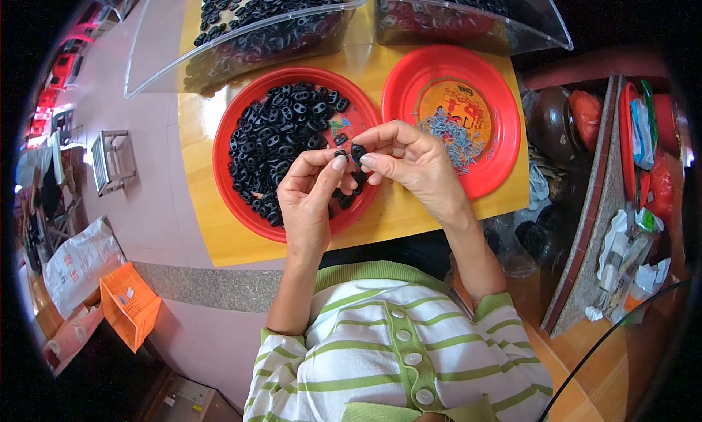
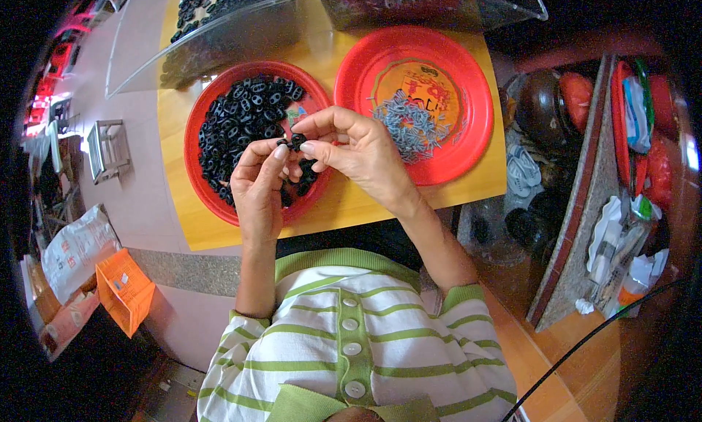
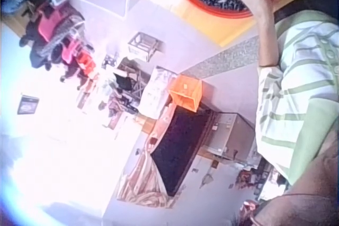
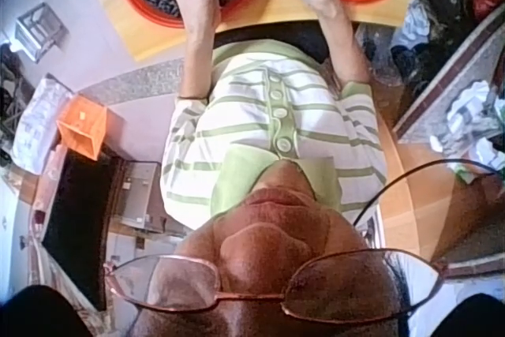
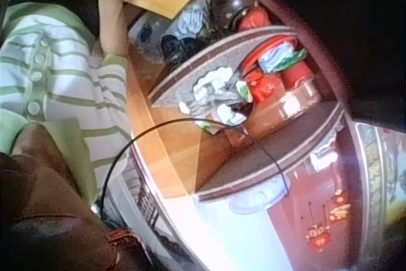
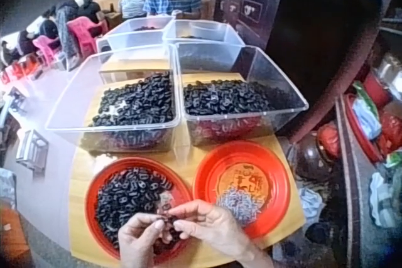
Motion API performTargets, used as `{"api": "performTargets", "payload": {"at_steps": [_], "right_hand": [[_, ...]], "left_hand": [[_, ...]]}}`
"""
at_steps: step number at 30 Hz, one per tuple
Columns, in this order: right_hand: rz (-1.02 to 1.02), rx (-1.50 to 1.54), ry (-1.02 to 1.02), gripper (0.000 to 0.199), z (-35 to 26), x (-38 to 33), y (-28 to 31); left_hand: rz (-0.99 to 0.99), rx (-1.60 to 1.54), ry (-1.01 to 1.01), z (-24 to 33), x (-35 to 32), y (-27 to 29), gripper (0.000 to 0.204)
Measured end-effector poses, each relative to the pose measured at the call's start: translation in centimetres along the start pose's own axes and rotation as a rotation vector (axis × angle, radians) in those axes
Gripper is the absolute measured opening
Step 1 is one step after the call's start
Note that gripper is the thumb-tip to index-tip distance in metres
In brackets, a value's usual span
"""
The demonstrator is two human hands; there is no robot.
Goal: The person assembles plastic cord locks by taking metal springs and plastic components from plates and fitting the springs into the plastic components by hand.
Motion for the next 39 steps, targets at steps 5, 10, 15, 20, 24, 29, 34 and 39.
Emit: {"api": "performTargets", "payload": {"at_steps": [5,10,15,20,24,29,34,39], "right_hand": [[0.041,0.007,0.022,0.021,0.3,0.0,0.2],[0.047,-0.009,0.021,0.021,0.4,0.0,0.2],[0.062,0.024,0.041,0.020,0.3,-0.1,0.0],[0.064,0.056,0.058,0.017,0.4,-0.3,-0.2],[0.060,0.067,0.091,0.017,0.5,-0.4,-0.3],[0.092,0.161,0.147,0.016,0.0,-0.7,-0.8],[0.121,-0.031,0.199,0.017,-1.1,-0.7,-0.2],[0.123,-0.245,0.353,0.016,-3.4,-0.8,-0.7]], "left_hand": [[-0.022,0.017,-0.017,-0.1,0.0,-0.2,0.009],[-0.020,-0.016,0.018,-0.2,-0.1,-0.2,0.014],[-0.030,-0.046,0.026,-0.3,-0.1,-0.3,0.014],[-0.029,-0.070,0.040,-0.4,0.0,-0.2,0.014],[-0.022,-0.079,0.043,-0.6,0.0,-0.2,0.013],[-0.023,-0.052,0.008,-0.7,-0.1,-0.3,0.013],[-0.012,-0.163,0.009,-0.2,-0.2,-1.1,0.014],[-0.079,-0.143,-0.009,-0.1,0.1,-1.2,0.013]]}}
Point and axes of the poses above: each hand's wrist, its own x-axis towards the middle knuckle, its own y-axis out of the back of the hand, z = x × y, the point moved 10 cm from there along x, towards the middle knuckle, and after that the axes turned 3 degrees about z, right-handed, at the moved point
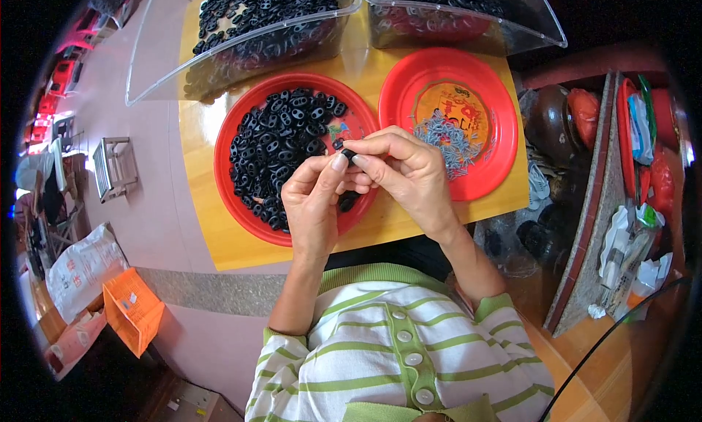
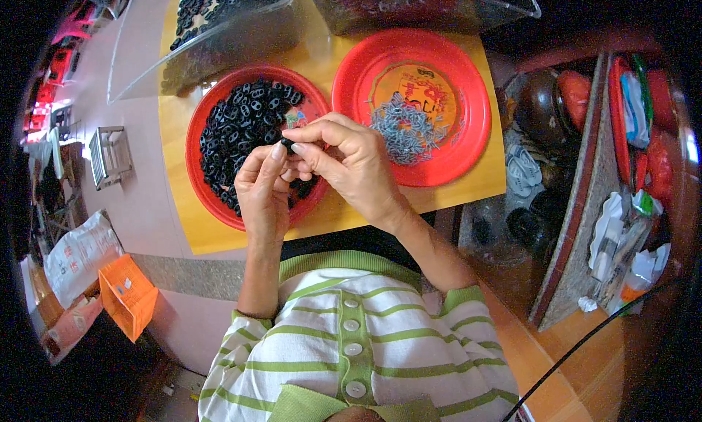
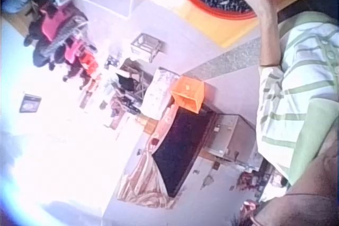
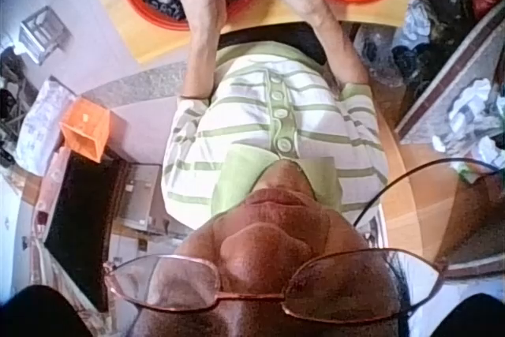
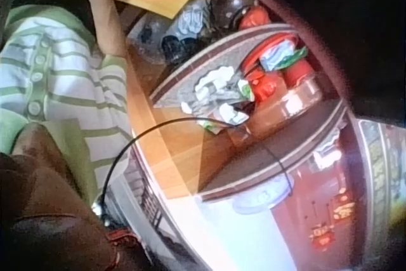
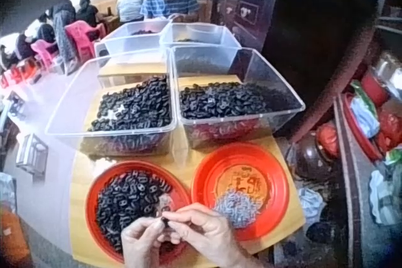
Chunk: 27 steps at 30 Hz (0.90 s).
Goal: The person assembles plastic cord locks by taking metal springs and plastic components from plates and fitting the springs into the plastic components by hand.
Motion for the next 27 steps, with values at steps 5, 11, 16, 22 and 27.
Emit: {"api": "performTargets", "payload": {"at_steps": [5,11,16,22,27], "right_hand": [[0.094,-0.048,-0.070,0.023,0.4,-0.5,0.0],[0.135,-0.444,0.340,0.026,-3.2,-0.4,0.0],[0.075,-0.325,0.197,0.025,-2.2,-0.2,0.9],[-0.029,0.183,-0.086,0.020,0.5,-0.8,0.6],[-0.072,0.256,-0.148,0.015,0.9,-2.1,0.3]], "left_hand": [[0.055,-0.045,-0.018,-0.3,0.1,0.8,0.011],[0.142,-0.294,0.085,-1.6,-0.3,-0.4,0.010],[0.118,-0.206,0.017,-0.2,-0.2,-1.7,0.015],[-0.068,0.212,-0.304,2.1,-0.3,-1.5,0.022],[-0.163,0.251,-0.333,1.8,-1.2,-1.6,0.019]]}}
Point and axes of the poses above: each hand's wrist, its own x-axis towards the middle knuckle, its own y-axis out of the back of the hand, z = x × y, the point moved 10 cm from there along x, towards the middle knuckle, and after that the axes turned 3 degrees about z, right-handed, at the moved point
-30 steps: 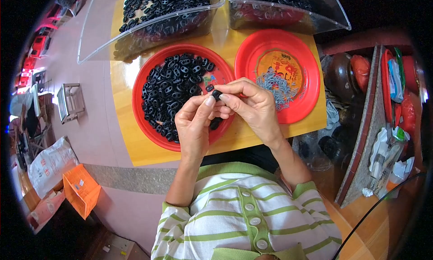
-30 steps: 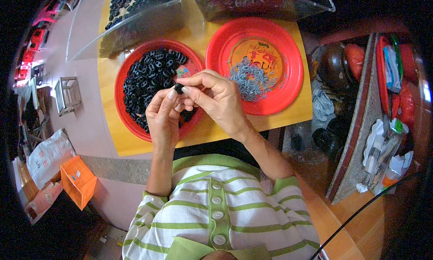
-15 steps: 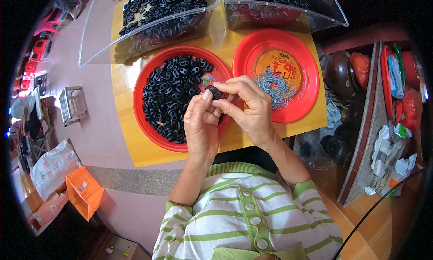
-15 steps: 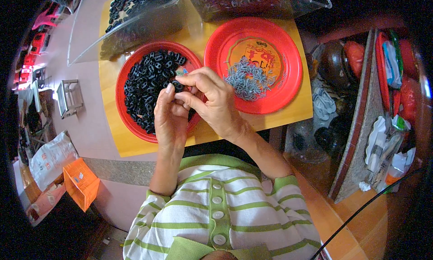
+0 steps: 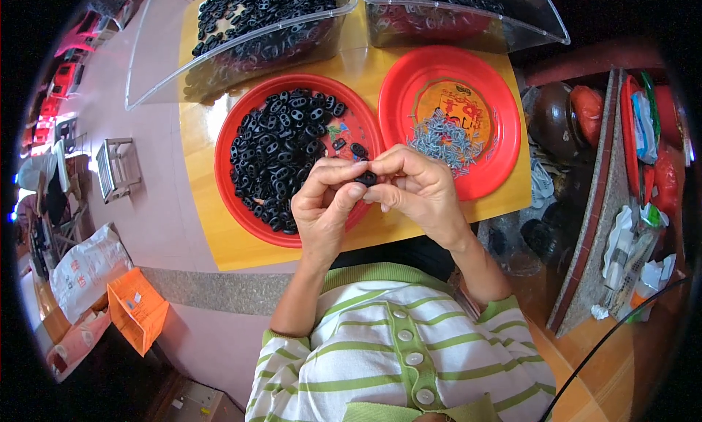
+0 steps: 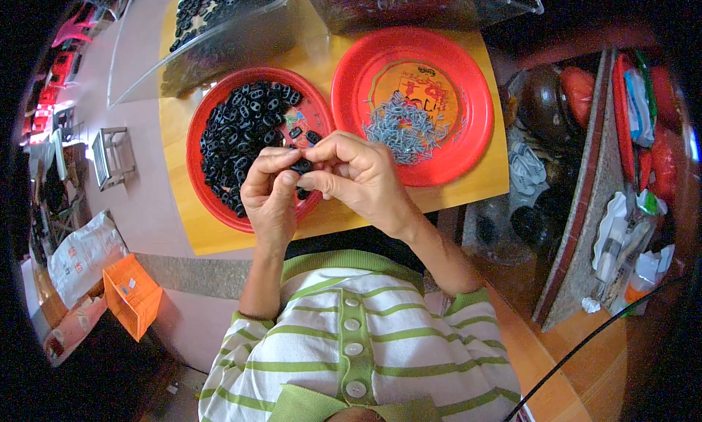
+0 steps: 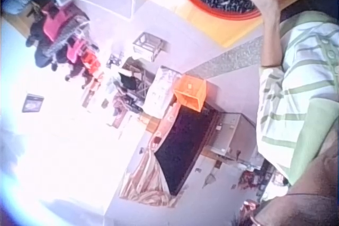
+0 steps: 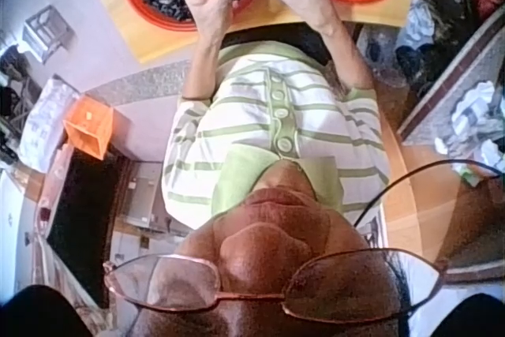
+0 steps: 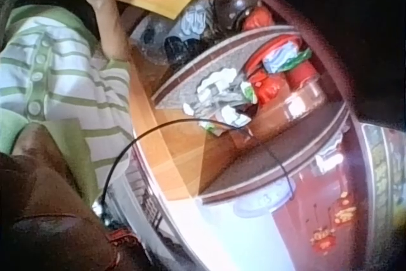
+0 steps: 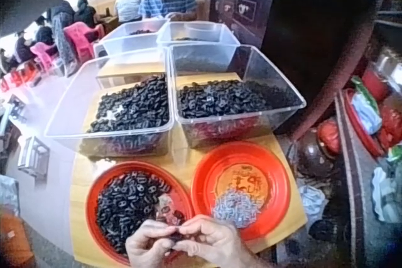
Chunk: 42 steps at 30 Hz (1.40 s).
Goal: The person assembles plastic cord locks by taking metal springs and plastic components from plates and fitting the springs into the plastic components by hand.
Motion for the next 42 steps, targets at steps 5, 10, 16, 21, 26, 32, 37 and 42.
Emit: {"api": "performTargets", "payload": {"at_steps": [5,10,16,21,26,32,37,42], "right_hand": [[0.023,-0.052,-0.048,0.013,0.4,-0.9,-0.1],[0.013,-0.132,-0.023,0.013,0.6,0.1,0.7],[0.286,-0.821,0.574,0.022,-10.5,5.9,4.6],[0.451,-1.009,0.638,0.029,-16.5,9.7,5.3],[0.370,-1.181,0.692,0.012,-13.9,7.3,6.1],[0.078,-1.156,0.144,0.012,-3.2,5.4,7.2],[0.021,-1.352,0.175,0.010,-2.3,5.7,6.6],[-0.035,-1.475,0.235,0.012,-2.1,5.8,5.6]], "left_hand": [[0.014,-0.042,0.055,-0.7,-0.9,0.2,0.017],[-0.086,0.263,-0.105,0.1,0.0,0.2,0.022],[0.016,1.049,-0.317,3.1,2.5,0.3,0.024],[-0.003,1.276,-0.359,2.5,3.4,-0.4,0.018],[-0.006,1.354,-0.289,1.8,3.9,-0.2,0.016],[-0.058,1.343,-0.254,1.4,4.2,-0.4,0.014],[-0.081,1.296,-0.286,1.6,3.9,-0.8,0.015],[-0.010,0.733,-0.153,2.4,2.8,0.4,0.014]]}}
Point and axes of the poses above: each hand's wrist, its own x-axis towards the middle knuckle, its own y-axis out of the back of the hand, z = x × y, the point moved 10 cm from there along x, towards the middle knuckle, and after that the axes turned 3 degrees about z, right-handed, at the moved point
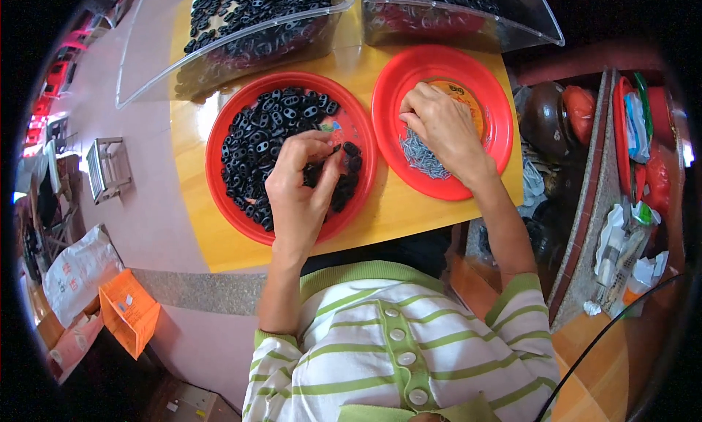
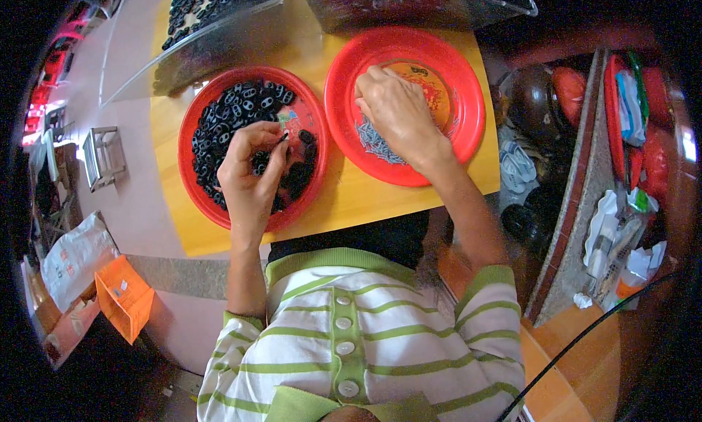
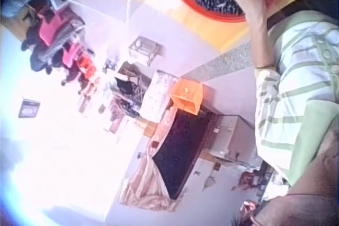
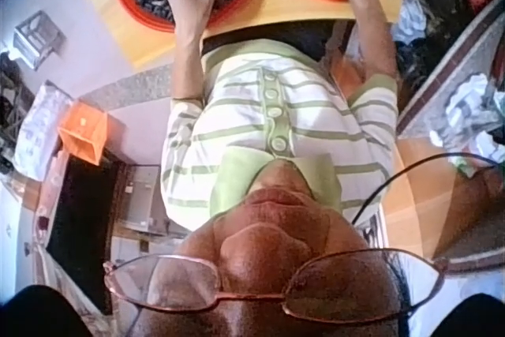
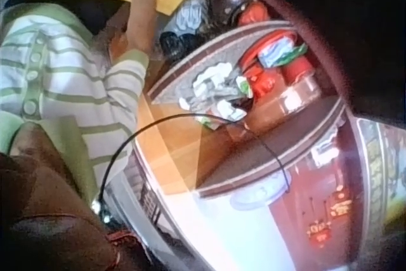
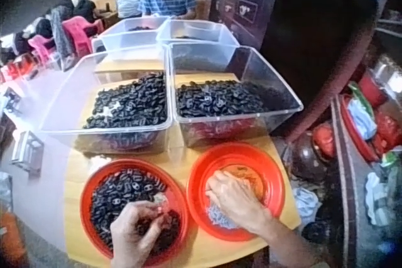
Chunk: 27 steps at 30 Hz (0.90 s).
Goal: The person assembles plastic cord locks by taking metal springs and plastic components from plates and fitting the springs into the plastic components by hand.
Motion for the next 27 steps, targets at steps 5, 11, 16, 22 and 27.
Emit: {"api": "performTargets", "payload": {"at_steps": [5,11,16,22,27], "right_hand": [[0.012,0.013,0.045,0.011,-0.3,-0.3,0.1],[0.126,0.309,-0.155,0.009,-0.2,-1.6,2.8],[0.145,0.477,-0.136,0.014,-2.0,-3.1,3.3],[0.057,1.109,-0.363,0.010,-3.2,-4.8,0.4],[0.093,1.224,-0.253,0.011,-5.2,-4.3,0.3]], "left_hand": [[-0.043,-0.746,0.464,-2.5,-2.2,-1.1,0.008],[-0.009,-1.015,0.634,-4.3,-4.0,-1.2,0.014],[0.007,-1.086,0.649,-2.8,-4.0,-1.7,0.013],[-0.109,-1.083,0.616,-2.6,-4.4,-2.5,0.018],[-0.133,-1.033,0.612,-2.2,-4.4,-2.9,0.022]]}}
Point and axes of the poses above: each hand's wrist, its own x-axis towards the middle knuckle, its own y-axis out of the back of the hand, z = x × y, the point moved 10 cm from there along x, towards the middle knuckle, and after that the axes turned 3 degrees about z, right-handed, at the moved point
